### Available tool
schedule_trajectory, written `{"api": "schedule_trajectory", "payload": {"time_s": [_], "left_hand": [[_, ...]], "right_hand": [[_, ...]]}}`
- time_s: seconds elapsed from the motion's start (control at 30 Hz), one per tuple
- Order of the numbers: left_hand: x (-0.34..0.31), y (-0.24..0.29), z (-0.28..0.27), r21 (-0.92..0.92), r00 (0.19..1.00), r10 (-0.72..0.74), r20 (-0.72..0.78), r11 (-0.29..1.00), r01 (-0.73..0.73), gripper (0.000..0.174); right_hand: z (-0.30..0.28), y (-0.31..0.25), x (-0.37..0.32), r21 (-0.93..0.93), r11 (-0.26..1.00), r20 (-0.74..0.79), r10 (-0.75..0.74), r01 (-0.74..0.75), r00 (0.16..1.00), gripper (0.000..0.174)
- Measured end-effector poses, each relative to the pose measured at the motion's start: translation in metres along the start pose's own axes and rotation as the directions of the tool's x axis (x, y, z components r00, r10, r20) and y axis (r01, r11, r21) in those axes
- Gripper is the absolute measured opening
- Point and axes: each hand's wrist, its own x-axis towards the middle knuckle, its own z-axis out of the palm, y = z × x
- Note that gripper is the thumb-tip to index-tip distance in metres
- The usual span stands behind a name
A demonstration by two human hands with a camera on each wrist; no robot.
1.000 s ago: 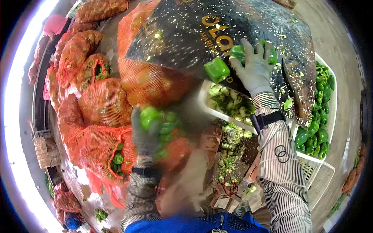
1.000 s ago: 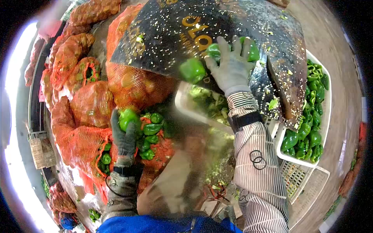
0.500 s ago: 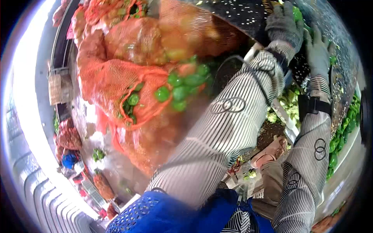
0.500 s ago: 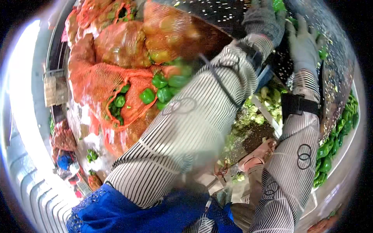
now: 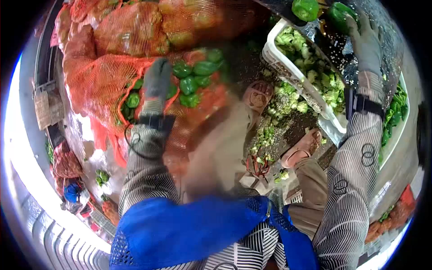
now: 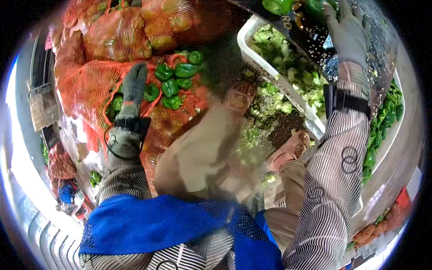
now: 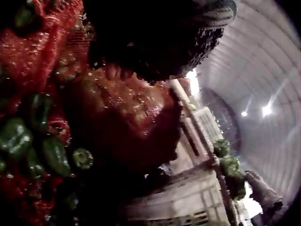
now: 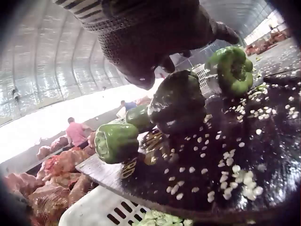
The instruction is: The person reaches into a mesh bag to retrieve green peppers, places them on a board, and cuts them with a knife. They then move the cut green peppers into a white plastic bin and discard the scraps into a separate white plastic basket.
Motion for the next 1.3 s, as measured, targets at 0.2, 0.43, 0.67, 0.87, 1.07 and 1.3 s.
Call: {"api": "schedule_trajectory", "payload": {"time_s": [0.2, 0.43, 0.67, 0.87, 1.07, 1.3], "left_hand": [[-0.083, -0.131, 0.087, 0.125, 0.974, -0.041, 0.221, 0.992, 0.013, 0.061], [-0.016, -0.024, 0.117, 0.391, 0.835, -0.512, 0.204, 0.824, 0.410, 0.085], [-0.017, -0.030, 0.123, -0.150, 0.929, -0.346, 0.128, 0.919, 0.364, 0.077], [-0.014, 0.178, 0.047, -0.829, 0.890, 0.365, 0.272, 0.558, 0.025, 0.078], [0.004, 0.285, 0.069, -0.935, 0.694, 0.714, 0.090, 0.301, -0.188, 0.064], [0.013, 0.069, 0.035, 0.149, 0.945, 0.324, -0.049, 0.938, -0.314, 0.041]], "right_hand": [[-0.025, -0.026, -0.076, 0.409, 0.909, -0.190, 0.003, 0.076, 0.982, 0.038], [-0.054, -0.079, -0.163, 0.680, 0.718, 0.020, 0.186, -0.150, 0.982, 0.031], [-0.064, -0.120, -0.181, 0.799, 0.590, 0.147, -0.006, -0.115, 0.989, 0.039], [-0.083, -0.120, -0.156, 0.869, 0.485, 0.097, 0.022, -0.095, 0.995, 0.048], [-0.042, -0.056, -0.083, 0.705, 0.709, -0.168, 0.203, -0.026, 0.965, 0.058], [0.034, -0.001, -0.073, 0.408, 0.913, -0.255, 0.102, 0.011, 0.962, 0.049]]}}
